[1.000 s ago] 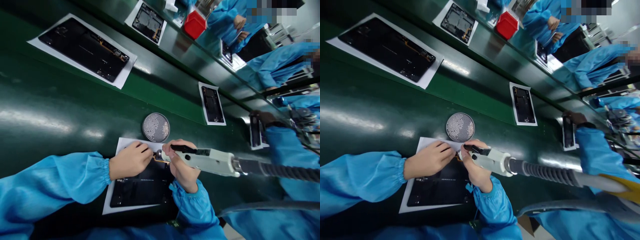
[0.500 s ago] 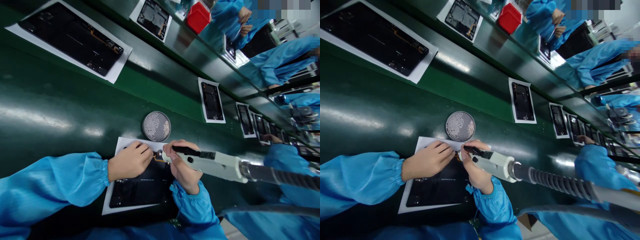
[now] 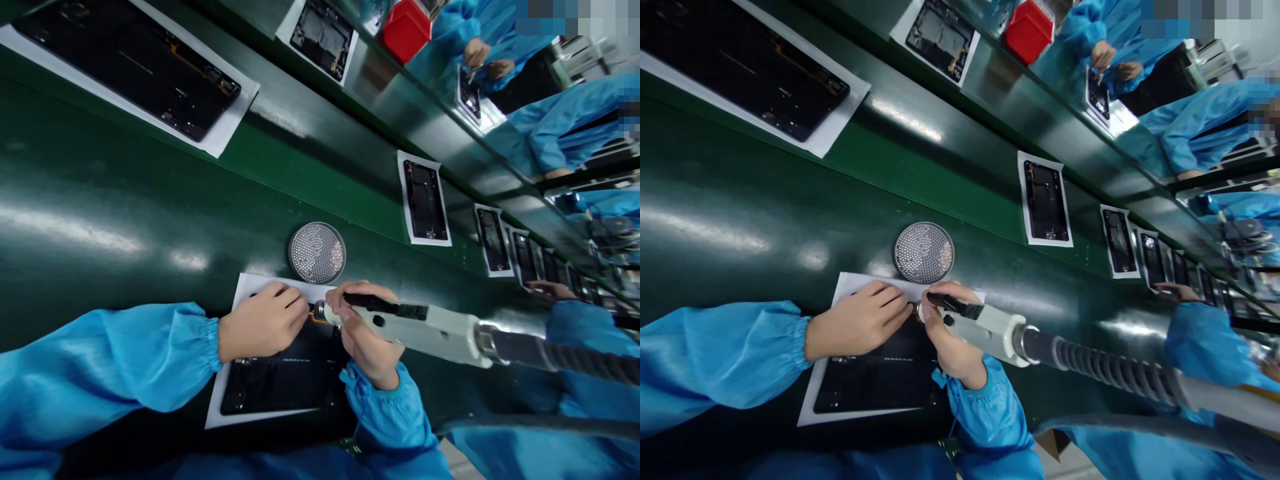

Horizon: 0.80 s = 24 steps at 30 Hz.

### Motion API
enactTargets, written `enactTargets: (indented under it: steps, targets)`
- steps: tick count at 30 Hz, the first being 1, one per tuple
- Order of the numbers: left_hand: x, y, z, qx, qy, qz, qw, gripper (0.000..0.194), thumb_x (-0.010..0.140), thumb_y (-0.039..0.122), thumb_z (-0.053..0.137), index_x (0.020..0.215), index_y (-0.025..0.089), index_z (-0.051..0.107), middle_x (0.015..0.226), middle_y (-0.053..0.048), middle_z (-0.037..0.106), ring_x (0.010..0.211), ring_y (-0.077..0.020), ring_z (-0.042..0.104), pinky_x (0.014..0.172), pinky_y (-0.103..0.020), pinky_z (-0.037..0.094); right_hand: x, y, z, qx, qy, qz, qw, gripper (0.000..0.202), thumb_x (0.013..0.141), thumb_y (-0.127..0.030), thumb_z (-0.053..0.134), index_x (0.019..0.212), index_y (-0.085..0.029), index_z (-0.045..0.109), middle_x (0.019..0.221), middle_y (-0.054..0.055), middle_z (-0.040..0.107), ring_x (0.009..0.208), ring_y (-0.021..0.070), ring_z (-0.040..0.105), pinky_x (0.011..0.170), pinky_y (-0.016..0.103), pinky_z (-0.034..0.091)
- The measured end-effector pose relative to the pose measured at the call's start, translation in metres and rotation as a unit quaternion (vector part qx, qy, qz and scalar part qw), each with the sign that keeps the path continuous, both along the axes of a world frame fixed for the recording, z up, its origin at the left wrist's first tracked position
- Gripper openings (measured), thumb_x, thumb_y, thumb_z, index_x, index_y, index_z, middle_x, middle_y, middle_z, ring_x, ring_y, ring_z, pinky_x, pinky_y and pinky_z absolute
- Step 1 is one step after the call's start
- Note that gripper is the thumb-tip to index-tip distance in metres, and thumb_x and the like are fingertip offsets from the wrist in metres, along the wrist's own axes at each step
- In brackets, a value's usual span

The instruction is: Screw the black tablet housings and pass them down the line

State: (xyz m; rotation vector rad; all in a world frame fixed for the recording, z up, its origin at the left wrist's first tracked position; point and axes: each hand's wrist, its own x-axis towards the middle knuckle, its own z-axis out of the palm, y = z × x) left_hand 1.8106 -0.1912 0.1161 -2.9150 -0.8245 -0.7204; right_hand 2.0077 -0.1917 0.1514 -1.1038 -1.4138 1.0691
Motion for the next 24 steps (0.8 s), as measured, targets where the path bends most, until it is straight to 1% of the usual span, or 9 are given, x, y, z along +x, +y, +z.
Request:
enactTargets:
  steps: [5,11,14,17,22,24]
  targets:
    - [-0.001,0.001,0.0,0.017,-0.012,-0.003,1.0,0.023,0.099,0.013,0.051,0.095,0.006,0.072,0.09,-0.012,0.069,0.081,-0.0238,0.062,0.076,-0.041,0.05,-0.001,0.001,-0.001,0.005,0.006,0.001,1.0,0.024,0.087,-0.016,0.065,0.108,-0.028,0.065,0.09,0.002,0.064,0.079,0.0188,0.063,0.073,0.04,0.055]
    - [-0.002,0.002,-0.002,-0.008,-0.009,-0.002,1.0,0.023,0.099,0.014,0.05,0.094,0.008,0.072,0.09,-0.011,0.069,0.081,-0.0234,0.062,0.075,-0.039,0.051,-0.007,0.003,0.002,0.024,0.043,0.021,0.999,0.028,0.087,-0.01,0.063,0.108,-0.028,0.065,0.086,-0.001,0.063,0.073,0.0161,0.061,0.068,0.036,0.054]
    - [-0.002,0.001,-0.002,-0.008,-0.019,-0.003,1.0,0.024,0.1,0.013,0.049,0.093,0.008,0.071,0.089,-0.012,0.069,0.081,-0.0233,0.062,0.076,-0.04,0.05,-0.01,0.004,0.003,0.023,0.054,0.036,0.998,0.024,0.087,-0.01,0.063,0.104,-0.027,0.064,0.081,-0.001,0.061,0.07,0.0159,0.059,0.065,0.036,0.052]
    - [-0.002,0.001,-0.001,-0.009,-0.032,-0.004,0.999,0.023,0.1,0.012,0.051,0.09,0.007,0.071,0.087,-0.013,0.069,0.081,-0.0236,0.062,0.076,-0.041,0.05,-0.012,0.004,0.002,0.021,0.054,0.038,0.998,0.021,0.086,-0.011,0.063,0.1,-0.026,0.064,0.077,-0.001,0.06,0.071,0.0171,0.06,0.066,0.037,0.051]
    - [-0.002,0.001,0.001,-0.024,-0.032,-0.008,0.999,0.022,0.101,0.014,0.049,0.104,0.005,0.069,0.089,-0.013,0.069,0.084,-0.0245,0.062,0.077,-0.042,0.049,-0.011,0.003,-0.003,0.036,0.068,0.042,0.996,0.021,0.086,-0.01,0.063,0.101,-0.025,0.065,0.078,0.0,0.062,0.071,0.0176,0.06,0.066,0.037,0.051]
    - [-0.001,0.001,0.001,-0.034,-0.022,-0.007,0.999,0.024,0.101,0.015,0.047,0.106,0.005,0.069,0.091,-0.013,0.068,0.084,-0.0245,0.062,0.077,-0.042,0.049,-0.008,0.004,-0.001,0.038,0.062,0.029,0.997,0.024,0.086,-0.012,0.064,0.104,-0.026,0.066,0.077,0.0,0.062,0.07,0.0178,0.06,0.066,0.038,0.052]
